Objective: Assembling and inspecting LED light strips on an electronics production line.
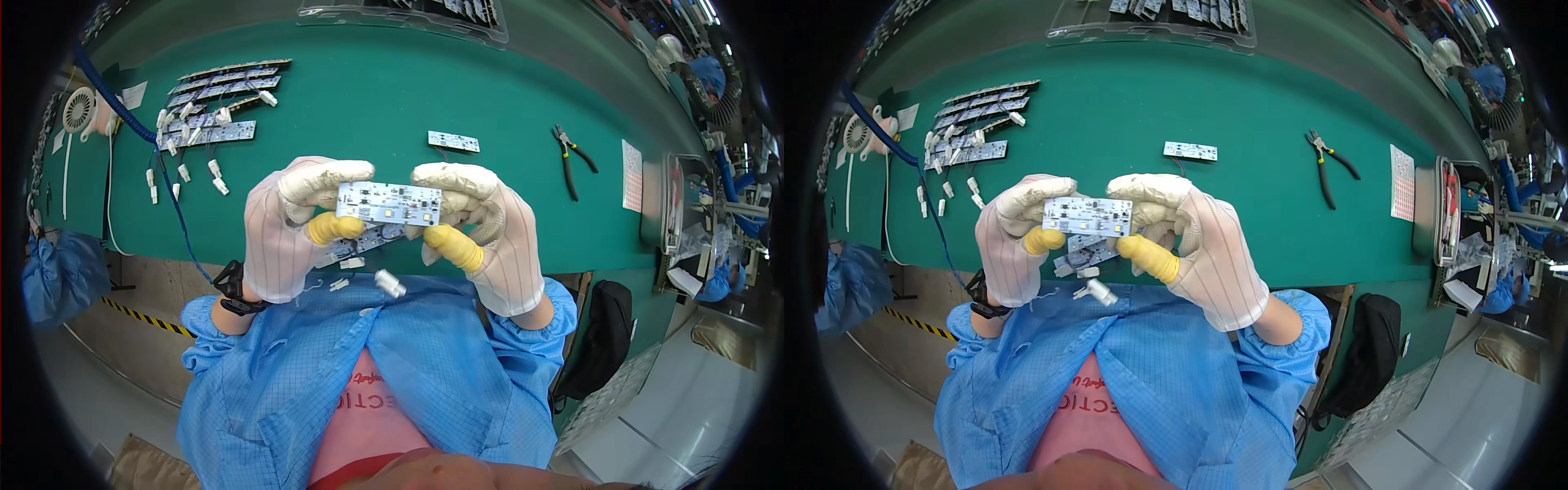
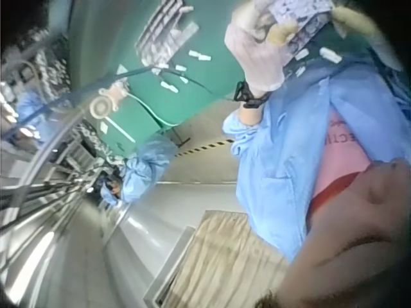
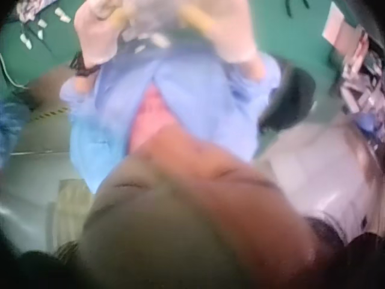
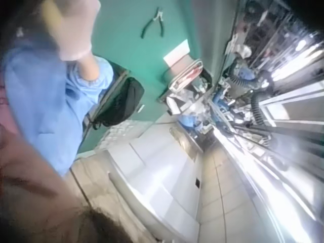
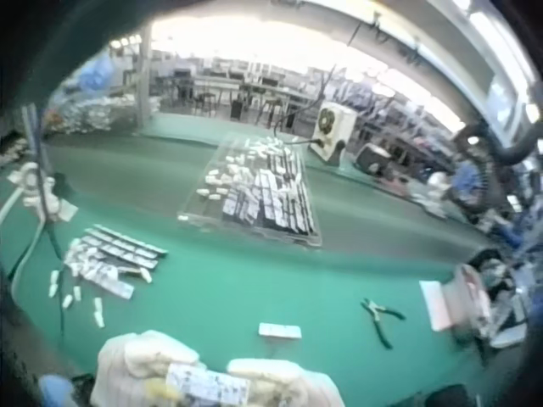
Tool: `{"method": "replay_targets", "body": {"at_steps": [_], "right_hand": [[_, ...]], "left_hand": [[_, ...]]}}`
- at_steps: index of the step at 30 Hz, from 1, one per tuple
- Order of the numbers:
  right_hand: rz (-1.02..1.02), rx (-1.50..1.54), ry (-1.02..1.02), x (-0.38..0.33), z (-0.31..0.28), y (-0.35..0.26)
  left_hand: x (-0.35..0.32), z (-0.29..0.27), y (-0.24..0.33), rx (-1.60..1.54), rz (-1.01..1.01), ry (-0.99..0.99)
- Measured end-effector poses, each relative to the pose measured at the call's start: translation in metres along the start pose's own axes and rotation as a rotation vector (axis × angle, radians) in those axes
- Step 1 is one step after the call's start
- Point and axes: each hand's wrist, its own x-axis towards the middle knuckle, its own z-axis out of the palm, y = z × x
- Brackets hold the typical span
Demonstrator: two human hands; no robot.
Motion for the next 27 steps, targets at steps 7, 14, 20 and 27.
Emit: {"method": "replay_targets", "body": {"at_steps": [7,14,20,27], "right_hand": [[0.045,-0.044,0.004,-0.002,-0.001,0.002],[0.051,0.059,0.046,-0.005,-0.001,0.007],[0.279,0.239,-0.072,0.005,-0.005,-0.011],[0.298,0.625,-0.146,0.007,-0.009,0.024]], "left_hand": [[-0.002,-0.002,-0.004,0.108,0.035,0.009],[-0.003,-0.006,-0.003,0.231,0.082,-0.090],[-0.013,-0.018,-0.012,0.881,0.071,-0.082],[-0.004,-0.031,-0.017,1.044,0.488,-0.186]]}}
